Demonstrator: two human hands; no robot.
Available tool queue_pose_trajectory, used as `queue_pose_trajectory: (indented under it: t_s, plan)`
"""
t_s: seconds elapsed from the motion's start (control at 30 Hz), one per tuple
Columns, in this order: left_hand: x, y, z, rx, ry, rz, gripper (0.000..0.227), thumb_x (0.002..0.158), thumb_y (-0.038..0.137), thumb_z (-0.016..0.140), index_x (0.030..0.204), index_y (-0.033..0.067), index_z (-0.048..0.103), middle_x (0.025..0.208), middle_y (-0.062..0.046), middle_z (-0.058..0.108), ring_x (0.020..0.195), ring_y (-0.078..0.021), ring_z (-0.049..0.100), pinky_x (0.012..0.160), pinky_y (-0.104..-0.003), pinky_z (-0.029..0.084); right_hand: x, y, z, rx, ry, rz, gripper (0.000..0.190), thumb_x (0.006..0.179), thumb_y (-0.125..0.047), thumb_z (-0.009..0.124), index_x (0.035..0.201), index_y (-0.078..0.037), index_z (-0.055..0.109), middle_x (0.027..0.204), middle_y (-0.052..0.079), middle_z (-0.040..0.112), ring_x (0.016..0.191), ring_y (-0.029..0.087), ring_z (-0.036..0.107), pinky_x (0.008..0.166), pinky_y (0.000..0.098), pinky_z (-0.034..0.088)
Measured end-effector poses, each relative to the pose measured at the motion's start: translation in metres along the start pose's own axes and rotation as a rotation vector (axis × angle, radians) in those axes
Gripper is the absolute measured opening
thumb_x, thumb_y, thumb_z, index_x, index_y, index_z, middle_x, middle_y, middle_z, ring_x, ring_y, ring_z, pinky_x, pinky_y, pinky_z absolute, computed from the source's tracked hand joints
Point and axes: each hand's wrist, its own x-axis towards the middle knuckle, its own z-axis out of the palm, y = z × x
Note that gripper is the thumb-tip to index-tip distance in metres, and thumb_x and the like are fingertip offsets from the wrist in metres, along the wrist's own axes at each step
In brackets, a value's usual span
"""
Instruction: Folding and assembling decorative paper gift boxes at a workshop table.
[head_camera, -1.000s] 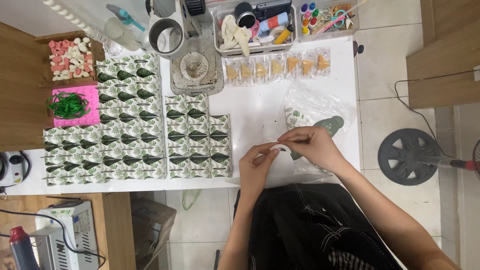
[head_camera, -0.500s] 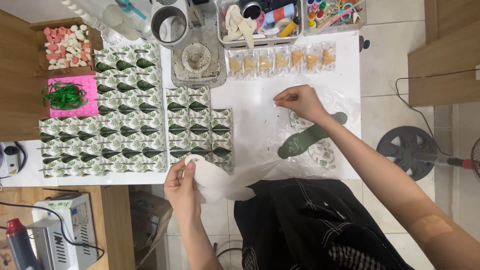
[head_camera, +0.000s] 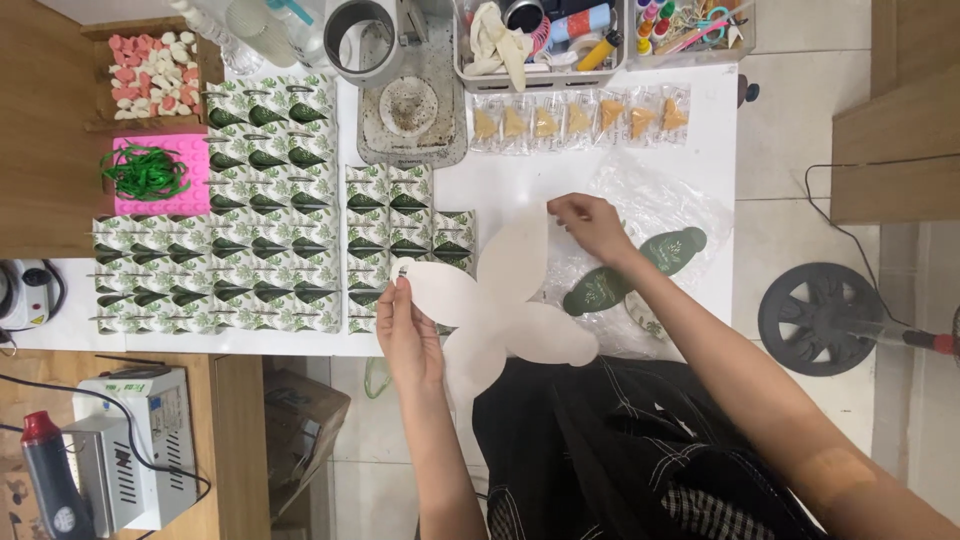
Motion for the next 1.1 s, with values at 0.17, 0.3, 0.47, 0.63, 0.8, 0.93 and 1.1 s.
queue_pose_trajectory:
  t_s: [0.17,0.3,0.47,0.63,0.8,0.93,1.1]
  plan:
    - [0.005,-0.024,0.027,-0.021,-0.055,0.002,0.013,0.101,0.008,0.066,0.110,0.0016,0.058,0.103,-0.010,0.068,0.092,-0.0147,0.070,0.082,-0.030,0.062,-0.065,-0.106,-0.057,0.695,-0.143,0.156,0.056,0.106,-0.044,0.036,0.134,-0.002,0.061,0.114,0.012,0.075,0.107,0.022,0.073,0.100,0.0385,0.059]
    - [0.000,-0.048,0.058,0.009,-0.073,-0.033,0.013,0.099,0.009,0.064,0.108,0.0035,0.055,0.102,-0.009,0.067,0.093,-0.0147,0.069,0.083,-0.030,0.062,-0.101,-0.144,-0.075,0.609,-0.054,-0.031,0.048,0.095,-0.013,0.064,0.141,-0.009,0.054,0.119,0.011,0.071,0.109,0.018,0.069,0.096,0.0400,0.059]
    - [0.001,-0.076,0.069,-0.042,-0.090,-0.055,0.015,0.101,0.009,0.064,0.109,0.0033,0.052,0.105,-0.009,0.065,0.096,-0.0145,0.067,0.086,-0.029,0.060,-0.117,-0.151,-0.092,0.307,-0.001,0.122,0.054,0.085,-0.003,0.076,0.136,-0.011,0.060,0.107,0.015,0.076,0.095,0.017,0.073,0.087,0.0329,0.060]
    - [-0.009,-0.068,0.089,-0.080,-0.074,-0.051,0.022,0.100,0.011,0.062,0.113,0.0012,0.047,0.111,-0.012,0.062,0.103,-0.0180,0.065,0.092,-0.033,0.058,-0.123,-0.134,-0.107,0.292,-0.013,0.028,0.042,0.081,0.001,0.079,0.122,-0.001,0.068,0.110,0.002,0.076,0.098,0.006,0.069,0.083,0.0234,0.057]
    - [-0.063,-0.040,0.123,0.612,-0.065,0.523,0.059,0.093,0.007,0.068,0.139,-0.0012,0.030,0.133,-0.016,0.043,0.132,-0.0294,0.046,0.118,-0.046,0.037,-0.126,-0.128,-0.109,0.575,0.345,-0.043,0.023,0.087,-0.001,0.079,0.109,0.000,0.071,0.095,0.003,0.077,0.082,0.005,0.071,0.072,0.0204,0.058]
    - [-0.096,-0.009,0.153,0.975,-0.266,1.017,0.053,0.097,0.008,0.068,0.141,-0.0024,0.040,0.139,-0.020,0.046,0.146,-0.0369,0.039,0.125,-0.049,0.029,-0.139,-0.164,-0.116,0.344,0.322,-0.059,0.015,0.085,-0.003,0.080,0.099,0.001,0.076,0.087,0.003,0.078,0.069,0.007,0.067,0.059,0.0216,0.051]
    - [-0.120,-0.004,0.196,1.309,-0.725,1.122,0.033,0.098,0.017,0.066,0.130,0.0073,0.064,0.136,-0.012,0.060,0.140,-0.0301,0.050,0.120,-0.056,0.029,-0.147,-0.181,-0.109,0.256,0.087,-0.065,0.013,0.092,-0.014,0.076,0.094,-0.002,0.080,0.070,-0.005,0.067,0.063,0.001,0.051,0.053,0.0203,0.041]
